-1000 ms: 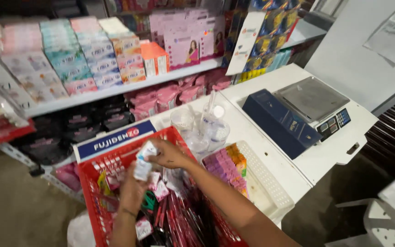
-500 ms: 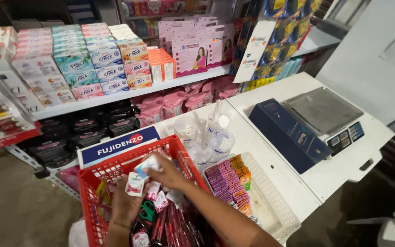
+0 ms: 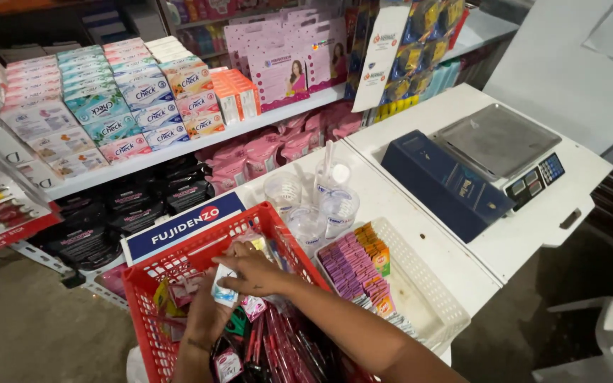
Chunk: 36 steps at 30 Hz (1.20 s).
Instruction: The person sorts small packaged items from a red basket into a white tray on a counter. They pick up items, place them in the tray, and occasionally rearrange them. The person also handles a small white bottle and places it in the basket.
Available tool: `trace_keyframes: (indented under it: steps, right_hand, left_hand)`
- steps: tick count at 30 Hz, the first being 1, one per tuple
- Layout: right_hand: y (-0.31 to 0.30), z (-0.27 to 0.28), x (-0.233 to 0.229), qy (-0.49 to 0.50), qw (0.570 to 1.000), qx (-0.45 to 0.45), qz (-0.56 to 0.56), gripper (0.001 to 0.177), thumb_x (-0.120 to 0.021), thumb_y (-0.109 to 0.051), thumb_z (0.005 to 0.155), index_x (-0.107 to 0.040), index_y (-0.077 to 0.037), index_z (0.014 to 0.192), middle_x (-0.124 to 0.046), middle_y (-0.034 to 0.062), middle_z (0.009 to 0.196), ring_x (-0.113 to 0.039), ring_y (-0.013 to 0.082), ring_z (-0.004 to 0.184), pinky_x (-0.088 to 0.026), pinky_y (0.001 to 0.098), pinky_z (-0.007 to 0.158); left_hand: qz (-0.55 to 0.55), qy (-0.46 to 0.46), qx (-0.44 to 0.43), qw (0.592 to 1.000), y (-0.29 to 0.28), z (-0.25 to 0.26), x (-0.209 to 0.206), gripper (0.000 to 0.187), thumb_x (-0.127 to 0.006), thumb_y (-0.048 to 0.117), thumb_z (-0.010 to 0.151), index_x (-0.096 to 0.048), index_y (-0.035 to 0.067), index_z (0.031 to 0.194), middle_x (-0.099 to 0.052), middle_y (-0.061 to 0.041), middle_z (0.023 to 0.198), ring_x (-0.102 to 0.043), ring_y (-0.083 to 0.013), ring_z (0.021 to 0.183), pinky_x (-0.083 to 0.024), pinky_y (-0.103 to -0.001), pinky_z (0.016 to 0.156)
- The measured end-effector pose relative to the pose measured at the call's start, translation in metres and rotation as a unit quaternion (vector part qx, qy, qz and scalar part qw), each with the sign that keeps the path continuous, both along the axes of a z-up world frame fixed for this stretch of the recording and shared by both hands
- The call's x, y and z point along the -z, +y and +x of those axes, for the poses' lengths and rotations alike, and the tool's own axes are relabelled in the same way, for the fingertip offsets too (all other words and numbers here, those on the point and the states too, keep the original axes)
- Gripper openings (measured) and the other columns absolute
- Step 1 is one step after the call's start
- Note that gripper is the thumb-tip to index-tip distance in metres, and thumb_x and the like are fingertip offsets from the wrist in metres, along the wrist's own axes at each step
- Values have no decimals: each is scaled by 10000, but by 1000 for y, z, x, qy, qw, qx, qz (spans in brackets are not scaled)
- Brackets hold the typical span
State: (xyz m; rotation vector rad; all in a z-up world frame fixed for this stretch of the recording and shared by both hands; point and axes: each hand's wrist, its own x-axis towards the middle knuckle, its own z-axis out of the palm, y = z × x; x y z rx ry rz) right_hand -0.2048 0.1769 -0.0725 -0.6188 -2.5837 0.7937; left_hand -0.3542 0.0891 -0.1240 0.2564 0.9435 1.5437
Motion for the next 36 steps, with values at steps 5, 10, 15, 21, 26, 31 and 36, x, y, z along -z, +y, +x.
trace_keyframes:
  steps: [5,10,15,21,26,31,36]
  right_hand:
    - [22,-6,43,79,992,-27,-98,603,-608,-465,965,-602,-118,1458,-510,169,1331,-516,338,1270,-458,413,1066]
    - [37,-9,70,70,997,-27,7,415,-582,-374,1074,-672,-80,1352,-649,169,1386,-622,361,1303,-467,427,1136]
    - [-19,-11,9,-276,949,123,90,443,-770,-352,798,-721,-93,1154,-674,178,1233,-643,351,1143,-482,546,941]
    - [-4,-20,7,-147,972,179,-36,209,-701,-244,877,-794,-137,1030,-742,176,1022,-706,380,946,-547,494,811]
    - [24,-2,28,156,977,68,-129,176,-711,-206,934,-778,-94,1052,-770,124,1009,-717,259,909,-562,385,814]
    - [24,-4,20,222,957,34,-186,198,-755,-288,956,-780,-116,1050,-767,89,951,-684,177,851,-558,333,780]
    - [33,2,25,233,968,3,90,197,-808,-238,838,-792,-141,1009,-766,108,1080,-719,297,1035,-562,424,929]
  left_hand:
    - [-36,-16,55,998,0,-11,17,412,-395,382,1076,-545,46,1261,-659,-119,1066,-661,-239,950,-590,-431,832]
    - [73,-35,41,996,-2,-38,19,423,-396,339,1059,-588,142,1379,-690,-118,1128,-651,-239,963,-522,-389,798]
    - [-10,-80,-78,994,-1,-54,22,419,-415,437,1042,-570,197,1347,-649,-82,1116,-632,-269,991,-534,-479,892]
    - [25,-74,-55,995,15,-77,97,515,-401,592,1058,-618,187,1290,-680,-59,1051,-623,-248,913,-522,-459,848]
    - [-43,-33,-64,996,12,-54,58,486,-359,555,1064,-609,214,1303,-662,-34,1076,-621,-216,946,-507,-441,834]
    - [-97,18,29,995,4,-6,-12,516,-353,486,1039,-578,70,1246,-707,-146,1102,-686,-289,986,-573,-498,885]
    - [0,10,109,994,22,-29,66,531,-417,548,1090,-606,72,1231,-649,-151,945,-648,-280,822,-553,-437,722]
